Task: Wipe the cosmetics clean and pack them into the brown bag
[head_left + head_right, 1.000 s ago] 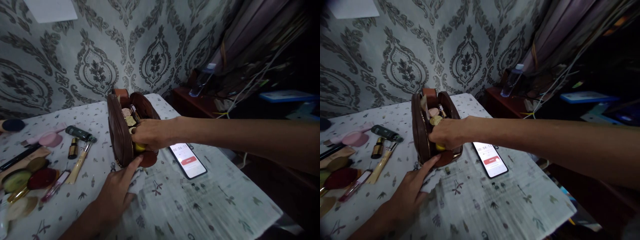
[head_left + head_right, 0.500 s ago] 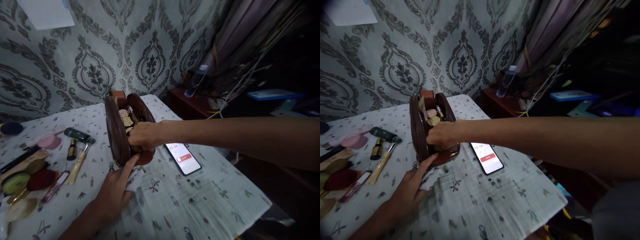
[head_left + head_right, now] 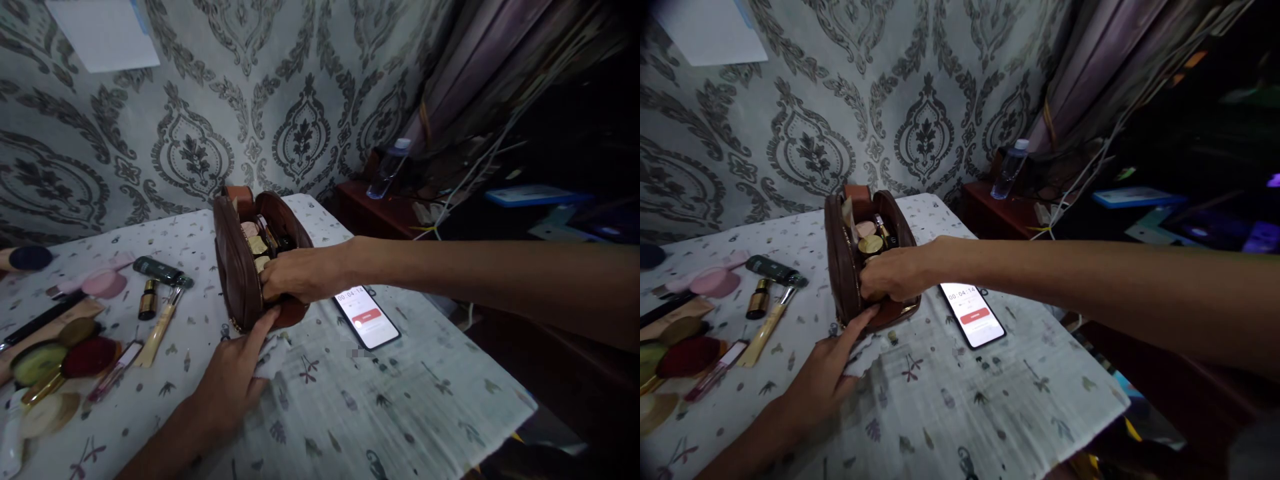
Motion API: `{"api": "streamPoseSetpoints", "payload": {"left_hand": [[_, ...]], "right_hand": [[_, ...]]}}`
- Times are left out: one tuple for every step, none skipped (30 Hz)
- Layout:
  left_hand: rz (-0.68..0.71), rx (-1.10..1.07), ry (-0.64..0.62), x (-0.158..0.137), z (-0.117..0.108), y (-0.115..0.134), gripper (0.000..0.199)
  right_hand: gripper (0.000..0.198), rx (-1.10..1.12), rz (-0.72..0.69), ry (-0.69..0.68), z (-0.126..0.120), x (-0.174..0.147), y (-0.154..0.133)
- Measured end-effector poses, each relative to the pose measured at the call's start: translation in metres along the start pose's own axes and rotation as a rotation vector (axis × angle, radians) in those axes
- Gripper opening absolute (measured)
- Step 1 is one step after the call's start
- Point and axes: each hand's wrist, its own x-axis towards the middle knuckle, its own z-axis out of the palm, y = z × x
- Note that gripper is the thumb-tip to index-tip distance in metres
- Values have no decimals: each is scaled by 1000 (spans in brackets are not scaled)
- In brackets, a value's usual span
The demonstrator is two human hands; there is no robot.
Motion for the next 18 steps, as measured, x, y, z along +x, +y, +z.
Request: {"api": "streamPoseSetpoints", "payload": {"left_hand": [[-7,3,-3,0,0,0,93],[-14,9,1,0,0,0,94],[-20,16,8,0,1,-1,94],[-22,22,13,0,1,-1,95],[-19,26,13,-1,1,-2,95],[-12,27,10,-1,1,-2,95],[-6,27,9,-1,1,-2,96],[1,25,10,-1,1,-2,96],[8,24,14,-1,1,-2,96],[12,24,22,-1,1,-2,96],[14,27,32,-1,1,-2,96],[14,29,40,-1,1,-1,95],[21,28,43,-1,1,-1,95],[30,24,45,-2,2,-2,95],[36,19,48,-2,2,-2,95],[40,15,49,-2,3,-2,96],[40,12,49,-2,4,-3,96],[36,11,50,-2,4,-3,96]], "right_hand": [[28,-12,4,4,0,1,-1],[26,-27,11,5,0,3,-2],[24,-43,25,0,0,5,-3],[23,-59,43,-15,-1,7,-4],[22,-73,66,-35,-1,8,-4],[21,-82,88,-51,0,10,-4],[19,-85,102,-56,1,12,-3],[18,-80,105,-50,4,13,-2],[17,-67,99,-29,7,14,1],[17,-50,86,3,11,15,3],[17,-36,72,37,15,16,6],[18,-25,58,67,19,17,9],[19,-21,47,92,22,17,11],[20,-21,39,112,24,18,13],[19,-22,33,126,26,18,14],[19,-21,33,135,26,19,15],[18,-19,40,137,25,20,14],[17,-19,53,132,25,21,14]]}}
